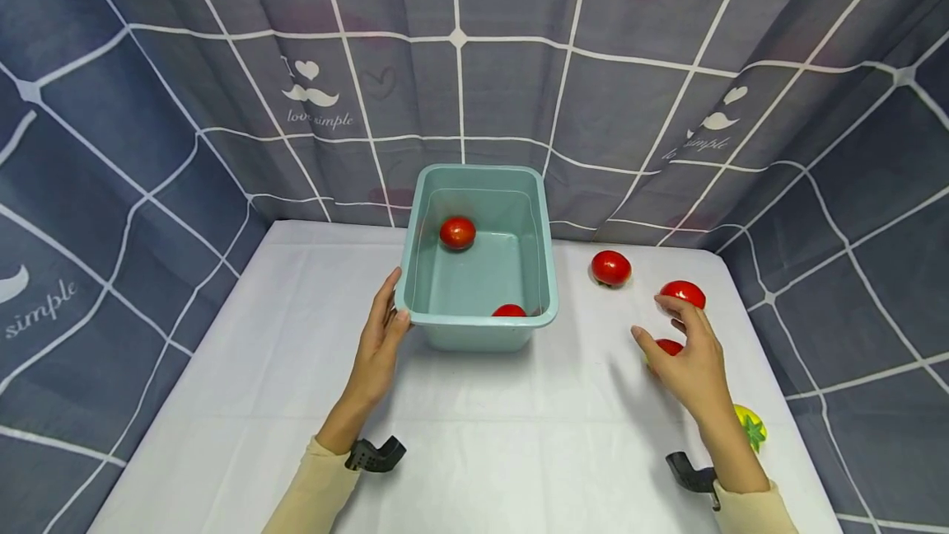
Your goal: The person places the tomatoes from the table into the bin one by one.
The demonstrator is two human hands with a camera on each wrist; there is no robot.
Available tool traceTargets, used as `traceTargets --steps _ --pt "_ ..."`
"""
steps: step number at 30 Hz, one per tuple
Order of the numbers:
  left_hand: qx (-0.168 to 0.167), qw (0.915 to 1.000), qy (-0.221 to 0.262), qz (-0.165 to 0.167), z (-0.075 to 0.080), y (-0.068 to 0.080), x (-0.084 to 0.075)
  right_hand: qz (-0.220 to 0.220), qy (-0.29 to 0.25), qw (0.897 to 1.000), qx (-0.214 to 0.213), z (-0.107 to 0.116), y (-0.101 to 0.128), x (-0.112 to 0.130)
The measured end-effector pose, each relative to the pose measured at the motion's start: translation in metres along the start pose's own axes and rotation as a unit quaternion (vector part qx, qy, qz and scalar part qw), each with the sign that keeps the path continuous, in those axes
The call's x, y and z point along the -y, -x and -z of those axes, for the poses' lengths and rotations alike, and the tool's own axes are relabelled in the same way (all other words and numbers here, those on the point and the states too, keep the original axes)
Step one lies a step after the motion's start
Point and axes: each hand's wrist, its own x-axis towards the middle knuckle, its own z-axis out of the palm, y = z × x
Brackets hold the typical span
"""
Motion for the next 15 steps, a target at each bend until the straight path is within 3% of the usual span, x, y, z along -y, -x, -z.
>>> traceTargets --steps 4,10,15 --pt "0.002 1.0 0.005 -0.003 0.0 -0.001 0.0 -0.052 -0.009 0.998 -0.03 0.002 0.013 -0.014" --pt "0.002 1.0 0.007 -0.002 0.0 0.0 0.0 -0.077 -0.023 0.993 -0.092 -0.007 0.03 -0.033" --pt "0.001 1.0 0.004 -0.002 0.0 0.0 0.0 -0.113 -0.037 0.99 -0.079 -0.014 0.037 -0.041"
